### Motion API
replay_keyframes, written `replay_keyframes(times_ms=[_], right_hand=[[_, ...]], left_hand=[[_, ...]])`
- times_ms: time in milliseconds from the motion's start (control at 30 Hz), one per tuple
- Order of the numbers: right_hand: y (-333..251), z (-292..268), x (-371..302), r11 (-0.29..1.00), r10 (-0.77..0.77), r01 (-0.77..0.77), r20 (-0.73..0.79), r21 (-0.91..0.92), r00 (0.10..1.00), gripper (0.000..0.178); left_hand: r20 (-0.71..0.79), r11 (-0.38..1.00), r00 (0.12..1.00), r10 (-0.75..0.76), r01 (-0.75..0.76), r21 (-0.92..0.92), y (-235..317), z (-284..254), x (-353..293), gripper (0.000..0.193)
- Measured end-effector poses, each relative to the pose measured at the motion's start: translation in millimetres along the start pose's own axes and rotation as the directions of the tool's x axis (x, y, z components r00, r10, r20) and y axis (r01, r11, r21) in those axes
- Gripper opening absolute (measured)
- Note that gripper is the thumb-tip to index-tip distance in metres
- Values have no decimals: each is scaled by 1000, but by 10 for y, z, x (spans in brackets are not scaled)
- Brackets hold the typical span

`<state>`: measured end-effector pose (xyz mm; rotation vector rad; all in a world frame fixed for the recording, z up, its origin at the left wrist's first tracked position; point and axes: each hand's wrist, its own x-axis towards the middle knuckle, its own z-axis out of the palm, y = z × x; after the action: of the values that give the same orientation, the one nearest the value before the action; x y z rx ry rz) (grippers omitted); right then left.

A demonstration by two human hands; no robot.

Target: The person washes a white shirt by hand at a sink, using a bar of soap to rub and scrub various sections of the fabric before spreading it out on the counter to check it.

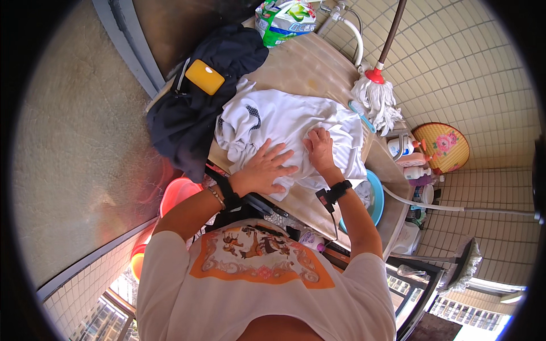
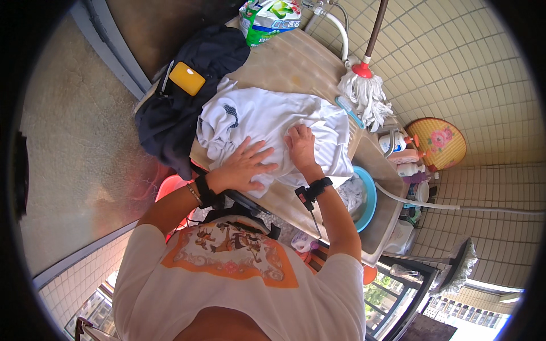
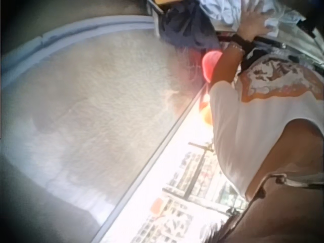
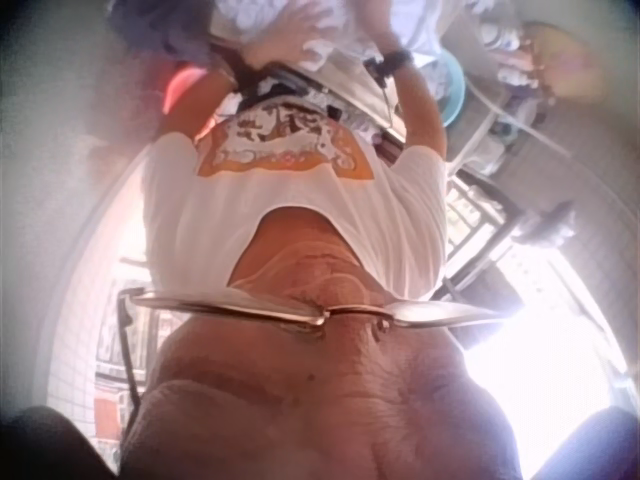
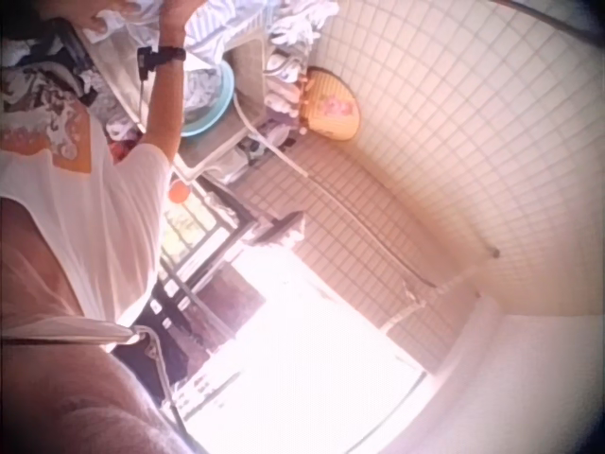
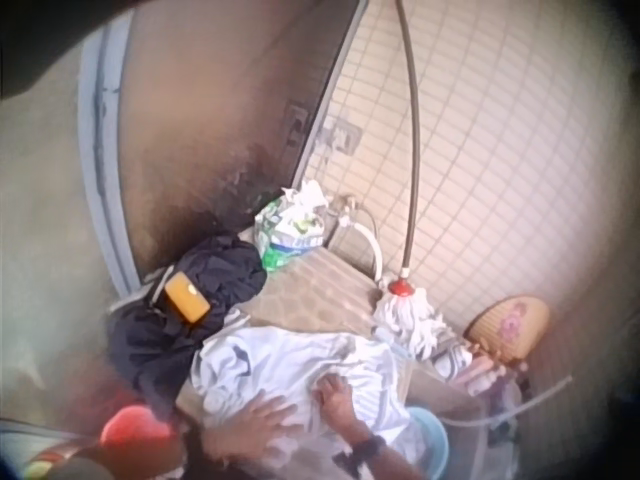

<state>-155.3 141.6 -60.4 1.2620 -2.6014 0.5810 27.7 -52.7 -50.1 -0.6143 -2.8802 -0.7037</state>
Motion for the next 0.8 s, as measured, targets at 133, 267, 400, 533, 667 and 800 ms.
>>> replay_keyframes(times_ms=[133, 267, 400, 533, 667, 800], right_hand=[[-428, 126, 122, 911, -79, 34, 94, 412, 992, 15], [-581, 171, 259, 985, -138, 125, 101, 120, 985, 19], [-316, 130, 403, 981, 91, -84, 32, -175, 995, 40], [268, 320, 337, 977, 204, -209, -82, -49, 975, 48], [261, 222, 259, 952, 199, -168, -100, 256, 975, 49], [-370, -60, 114, 836, 98, -133, 93, 533, 991, 55]], left_hand=[[210, 999, 977, -36, 43, -25, 29, -127, 125, 74], [99, 1000, 995, -3, 0, 27, -13, -26, 113, 69], [76, 1000, 997, 4, -3, -15, -1, -49, 98, 75], [27, 999, 999, 36, -36, -23, -20, 0, 117, 76], [5, 999, 999, 36, -36, -28, -57, 0, 77, 76], [43, 999, 999, 17, -15, -48, -57, -84, 72, 74]])
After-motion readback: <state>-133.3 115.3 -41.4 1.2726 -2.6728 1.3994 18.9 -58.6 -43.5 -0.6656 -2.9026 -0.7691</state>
